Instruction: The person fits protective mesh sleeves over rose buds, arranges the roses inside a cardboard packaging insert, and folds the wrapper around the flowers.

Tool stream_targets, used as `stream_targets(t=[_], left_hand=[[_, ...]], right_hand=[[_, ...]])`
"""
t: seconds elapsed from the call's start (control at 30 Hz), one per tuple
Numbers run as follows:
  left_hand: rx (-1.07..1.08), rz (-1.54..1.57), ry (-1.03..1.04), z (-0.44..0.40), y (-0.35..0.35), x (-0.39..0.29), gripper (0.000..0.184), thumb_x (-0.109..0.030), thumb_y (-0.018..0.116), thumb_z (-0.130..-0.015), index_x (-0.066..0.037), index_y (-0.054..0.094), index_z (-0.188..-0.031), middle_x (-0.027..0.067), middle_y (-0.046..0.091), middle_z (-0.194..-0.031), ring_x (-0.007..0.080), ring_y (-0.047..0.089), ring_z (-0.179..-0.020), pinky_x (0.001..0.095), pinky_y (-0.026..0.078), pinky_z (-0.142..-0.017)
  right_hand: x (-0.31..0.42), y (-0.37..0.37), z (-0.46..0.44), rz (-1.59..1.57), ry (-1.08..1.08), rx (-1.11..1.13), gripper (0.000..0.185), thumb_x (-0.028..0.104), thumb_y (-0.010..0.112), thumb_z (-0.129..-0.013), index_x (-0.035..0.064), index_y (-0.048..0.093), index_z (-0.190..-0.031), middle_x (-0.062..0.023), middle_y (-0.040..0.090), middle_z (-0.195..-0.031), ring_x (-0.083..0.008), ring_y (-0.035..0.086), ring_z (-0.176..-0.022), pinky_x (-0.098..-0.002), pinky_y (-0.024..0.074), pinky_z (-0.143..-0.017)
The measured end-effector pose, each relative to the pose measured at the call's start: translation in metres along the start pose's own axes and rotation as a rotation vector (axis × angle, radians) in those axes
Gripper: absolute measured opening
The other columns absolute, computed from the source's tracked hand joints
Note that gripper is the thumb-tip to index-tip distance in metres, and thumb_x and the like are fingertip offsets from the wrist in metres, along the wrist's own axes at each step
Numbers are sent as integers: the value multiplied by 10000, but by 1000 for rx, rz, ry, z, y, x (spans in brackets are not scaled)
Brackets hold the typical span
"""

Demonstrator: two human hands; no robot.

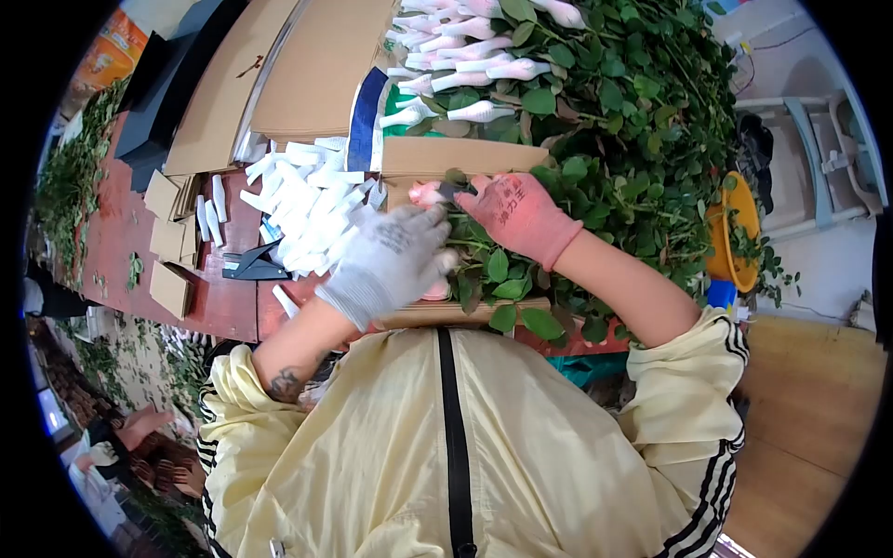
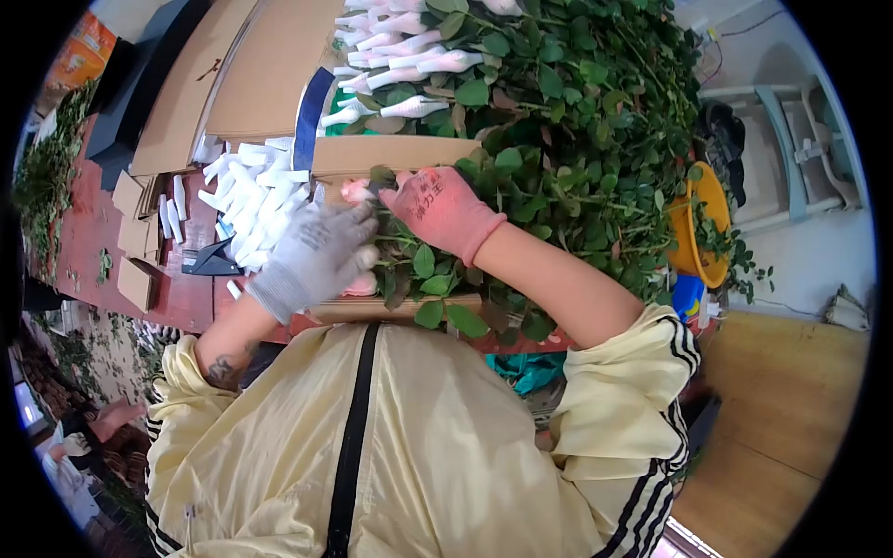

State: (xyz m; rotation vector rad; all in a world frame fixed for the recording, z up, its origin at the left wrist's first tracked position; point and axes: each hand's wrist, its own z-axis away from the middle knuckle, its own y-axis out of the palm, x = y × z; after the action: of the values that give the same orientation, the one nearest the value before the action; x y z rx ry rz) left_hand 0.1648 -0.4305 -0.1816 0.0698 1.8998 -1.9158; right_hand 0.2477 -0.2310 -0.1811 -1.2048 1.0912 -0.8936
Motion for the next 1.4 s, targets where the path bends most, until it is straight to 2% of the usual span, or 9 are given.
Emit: stream_targets(t=[0.17, 0.2, 0.43, 0.5, 0.7, 0.9, 1.0, 1.13, 1.4], left_hand=[[105, 109, 100, -3, -8, 26, 377, -257, 521, -895, -71, 603, -1213, 140, 559, -1285, 304, 576, -1069, 402, 437, -936], [106, 112, 86, -3, -9, 30, 377, -257, 521, -895, -71, 603, -1213, 140, 559, -1285, 304, 576, -1069, 402, 437, -936], [-263, 120, 183, 25, -49, 21, 320, -190, 578, -769, -149, 653, -1078, 23, 642, -1060, 221, 611, -904, 373, 465, -781], [-313, 22, 254, 28, -47, 12, 359, -189, 600, -737, -165, 645, -1093, -5, 634, -1078, 199, 595, -876, 351, 460, -774], [-99, 52, 229, 15, 6, 36, 402, -187, 598, -742, -148, 637, -1140, -2, 640, -1083, 204, 616, -823, 354, 473, -730], [-66, 62, 187, 10, 0, 25, 376, -276, 561, -817, -169, 614, -1173, 2, 629, -1116, 197, 645, -755, 362, 480, -669], [-60, 120, 59, 14, 9, 21, 365, -288, 529, -848, -171, 615, -1183, -2, 636, -1141, 206, 651, -753, 359, 483, -673], [46, 186, -38, 13, 7, 26, 371, -242, 531, -863, -166, 610, -1217, 43, 647, -1144, 246, 645, -874, 368, 513, -725], [-183, 207, 38, 27, -7, 33, 338, -190, 509, -835, -153, 638, -1146, 31, 648, -1137, 246, 636, -813, 375, 484, -739]], right_hand=[[18, -43, 9, -36, 171, -52, 266, 224, 547, -840, 195, 604, -1098, -40, 592, -1001, -201, 622, -847, -348, 485, -710], [19, -31, 17, -5, 164, -438, 288, 234, 606, -792, 177, 616, -1074, -31, 587, -968, -213, 617, -834, -355, 488, -713], [18, -42, 37, -360, 312, -320, 262, 260, 658, -748, 239, 642, -1008, -7, 596, -1034, -205, 611, -884, -343, 421, -797], [16, -40, 39, -372, 262, -323, 432, 117, 752, -660, 118, 642, -1079, -109, 598, -1054, -286, 611, -901, -376, 501, -757], [23, -38, 35, -400, 283, -54, 315, 286, 674, -750, 215, 618, -1051, -17, 575, -1089, -223, 596, -912, -366, 424, -825], [21, -5, 6, -61, 229, -426, 270, 281, 674, -728, 202, 597, -975, -20, 572, -922, -213, 602, -808, -365, 434, -693], [17, -5, -13, -119, 269, 6, 231, 292, 634, -792, 201, 628, -1004, -19, 611, -939, -212, 611, -818, -359, 455, -682], [19, 12, -18, -129, 185, -69, 235, 280, 626, -800, 199, 624, -1021, -17, 613, -964, -235, 610, -813, -347, 448, -687], [21, -28, 4, -192, 252, -189, 291, 250, 680, -747, 196, 647, -1031, -25, 619, -968, -238, 616, -848, -360, 470, -716]])
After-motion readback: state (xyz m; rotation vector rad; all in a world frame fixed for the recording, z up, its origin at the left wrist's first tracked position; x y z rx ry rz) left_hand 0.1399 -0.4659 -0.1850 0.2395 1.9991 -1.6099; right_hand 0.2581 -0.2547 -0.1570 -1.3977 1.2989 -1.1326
